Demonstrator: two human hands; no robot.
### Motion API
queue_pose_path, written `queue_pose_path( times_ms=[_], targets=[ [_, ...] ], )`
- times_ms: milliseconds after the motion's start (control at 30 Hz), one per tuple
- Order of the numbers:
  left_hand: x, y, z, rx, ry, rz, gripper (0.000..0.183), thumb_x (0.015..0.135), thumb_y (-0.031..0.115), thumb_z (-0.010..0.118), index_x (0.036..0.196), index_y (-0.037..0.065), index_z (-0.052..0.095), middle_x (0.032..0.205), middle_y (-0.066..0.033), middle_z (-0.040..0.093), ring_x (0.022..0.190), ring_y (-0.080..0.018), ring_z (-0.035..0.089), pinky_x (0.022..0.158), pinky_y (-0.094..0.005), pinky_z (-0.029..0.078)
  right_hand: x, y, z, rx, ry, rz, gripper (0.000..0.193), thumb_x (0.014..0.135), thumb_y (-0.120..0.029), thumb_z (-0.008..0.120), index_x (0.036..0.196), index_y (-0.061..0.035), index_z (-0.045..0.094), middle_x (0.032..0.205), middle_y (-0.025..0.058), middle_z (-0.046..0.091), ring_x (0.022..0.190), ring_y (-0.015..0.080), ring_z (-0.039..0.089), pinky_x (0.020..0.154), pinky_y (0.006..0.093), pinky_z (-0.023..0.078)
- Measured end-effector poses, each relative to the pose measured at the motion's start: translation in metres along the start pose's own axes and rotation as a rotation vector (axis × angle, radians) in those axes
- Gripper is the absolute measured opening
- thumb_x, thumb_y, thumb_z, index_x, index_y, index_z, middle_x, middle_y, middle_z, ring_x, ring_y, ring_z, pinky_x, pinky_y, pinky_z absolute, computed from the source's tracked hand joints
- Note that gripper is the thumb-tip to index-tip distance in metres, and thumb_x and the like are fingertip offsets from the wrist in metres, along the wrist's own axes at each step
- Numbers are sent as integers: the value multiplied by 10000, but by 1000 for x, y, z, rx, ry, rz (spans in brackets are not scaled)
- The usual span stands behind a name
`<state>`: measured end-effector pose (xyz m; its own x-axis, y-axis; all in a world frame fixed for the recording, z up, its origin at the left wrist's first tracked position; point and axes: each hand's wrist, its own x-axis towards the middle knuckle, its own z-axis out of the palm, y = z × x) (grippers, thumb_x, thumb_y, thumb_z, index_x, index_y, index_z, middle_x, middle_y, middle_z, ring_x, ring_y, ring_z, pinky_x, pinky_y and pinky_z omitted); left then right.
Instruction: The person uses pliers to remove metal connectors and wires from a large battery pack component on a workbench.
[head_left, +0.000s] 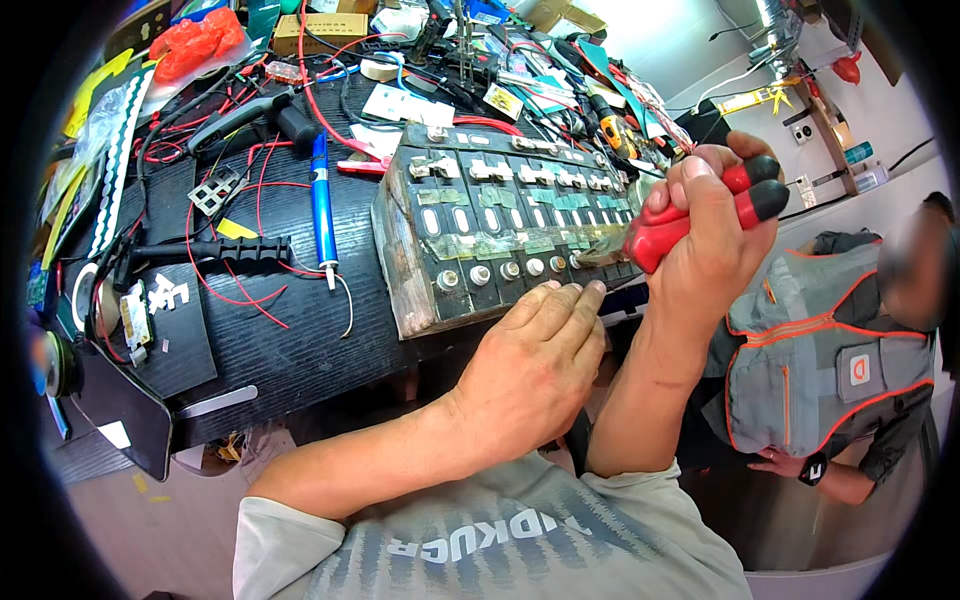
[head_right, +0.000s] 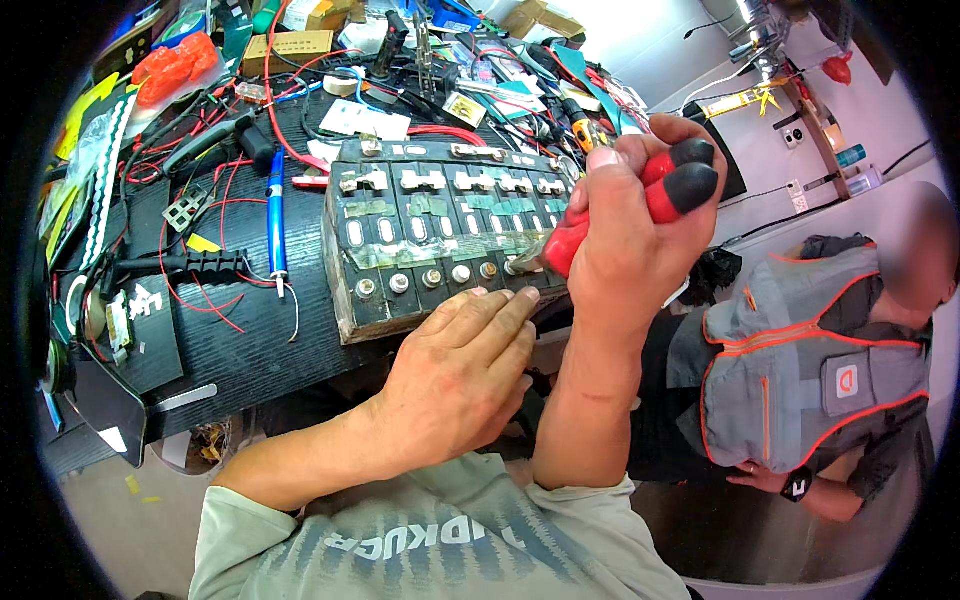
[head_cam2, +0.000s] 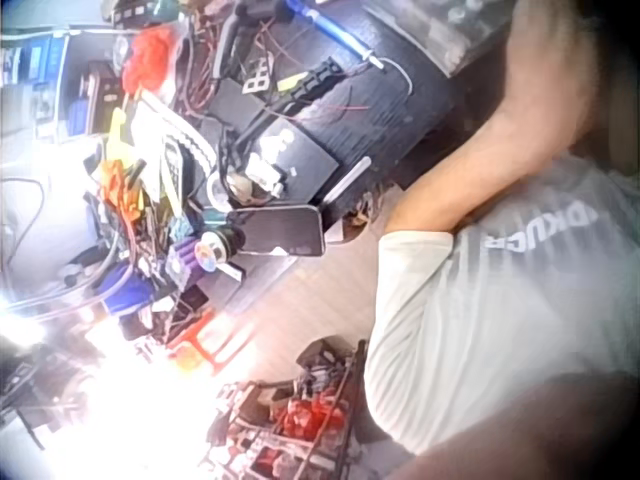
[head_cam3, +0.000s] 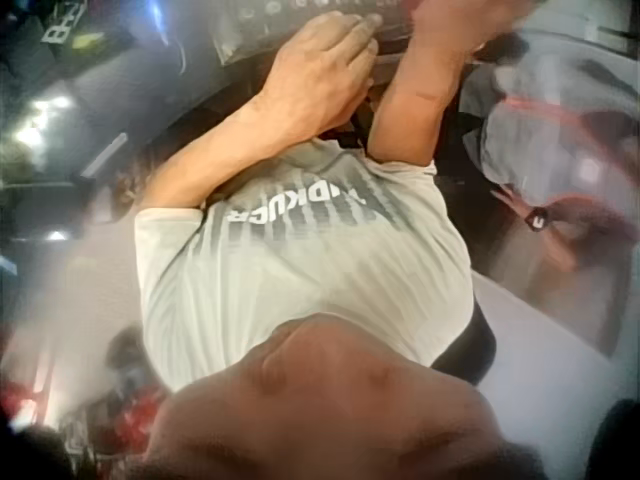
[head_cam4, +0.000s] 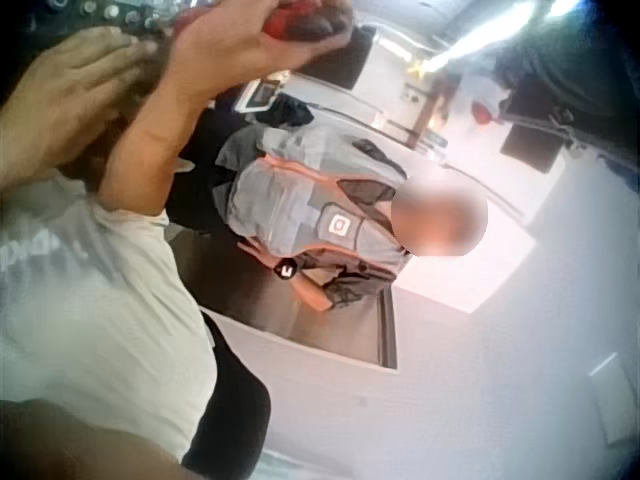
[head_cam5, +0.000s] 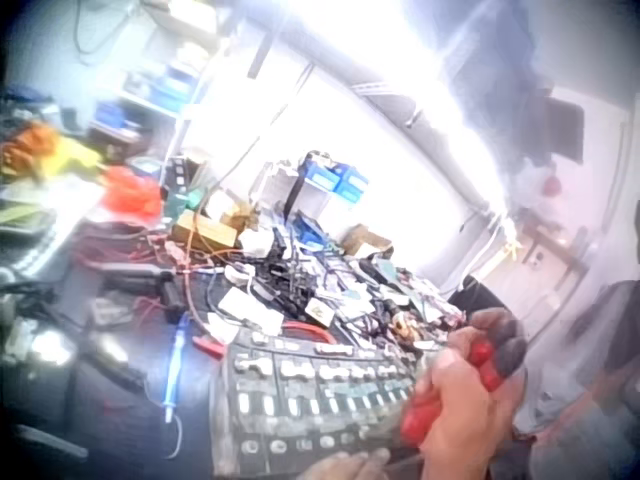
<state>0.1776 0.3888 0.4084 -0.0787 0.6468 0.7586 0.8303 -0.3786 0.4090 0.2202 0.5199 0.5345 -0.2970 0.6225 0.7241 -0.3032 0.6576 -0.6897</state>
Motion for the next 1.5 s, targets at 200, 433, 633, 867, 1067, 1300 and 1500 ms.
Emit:
queue_pose_path(
  times_ms=[200,433,633,867,1067,1300,1500],
  targets=[
    [-1,-4,-1,9,-5,23,523,816,172,807,1265,-64,684,1458,-238,646,1312,-375,631,1158,-501,491,48,33,-23,231,-144,333,375,905,-2,631,1266,2,531,880,80,589,672,134,567,611,345,531],
    [-1,-3,-2,25,-22,30,489,832,156,793,1256,-61,686,1438,-223,655,1309,-367,635,1157,-480,498,87,81,-39,431,-347,726,344,936,-13,624,1269,-56,550,863,58,593,663,138,557,610,385,519],
    [2,-1,-4,38,-50,19,510,845,185,799,1274,-63,679,1450,-225,651,1304,-376,639,1166,-492,490,79,65,-37,366,-265,686,386,942,-30,649,1316,-42,554,868,50,588,694,141,577,612,374,522],
    [3,1,-4,5,-34,-13,562,826,204,829,1296,-60,674,1479,-231,637,1309,-388,634,1165,-508,497,36,16,-43,290,-132,360,739,916,-13,652,1590,45,355,1073,167,659,878,217,657,809,446,601],
    [4,2,-3,14,-48,-14,563,823,206,831,1296,-58,676,1492,-234,631,1316,-383,634,1166,-514,502,14,-4,-36,250,-108,262,858,906,-15,647,1666,13,249,1285,220,634,932,227,655,843,424,597],
    [3,1,-2,18,-56,-7,559,823,206,828,1294,-55,677,1490,-241,634,1320,-380,637,1173,-514,498,0,-17,-23,108,-111,124,959,905,-42,653,1716,-30,142,1397,263,574,1006,220,641,875,416,605],
    [3,0,-2,-6,-42,-6,552,806,203,831,1269,-57,682,1479,-250,638,1323,-380,639,1173,-514,498,-1,-16,-30,86,-124,102,1028,910,-71,653,1748,-53,59,1426,289,559,1060,245,660,914,422,613]
  ],
)
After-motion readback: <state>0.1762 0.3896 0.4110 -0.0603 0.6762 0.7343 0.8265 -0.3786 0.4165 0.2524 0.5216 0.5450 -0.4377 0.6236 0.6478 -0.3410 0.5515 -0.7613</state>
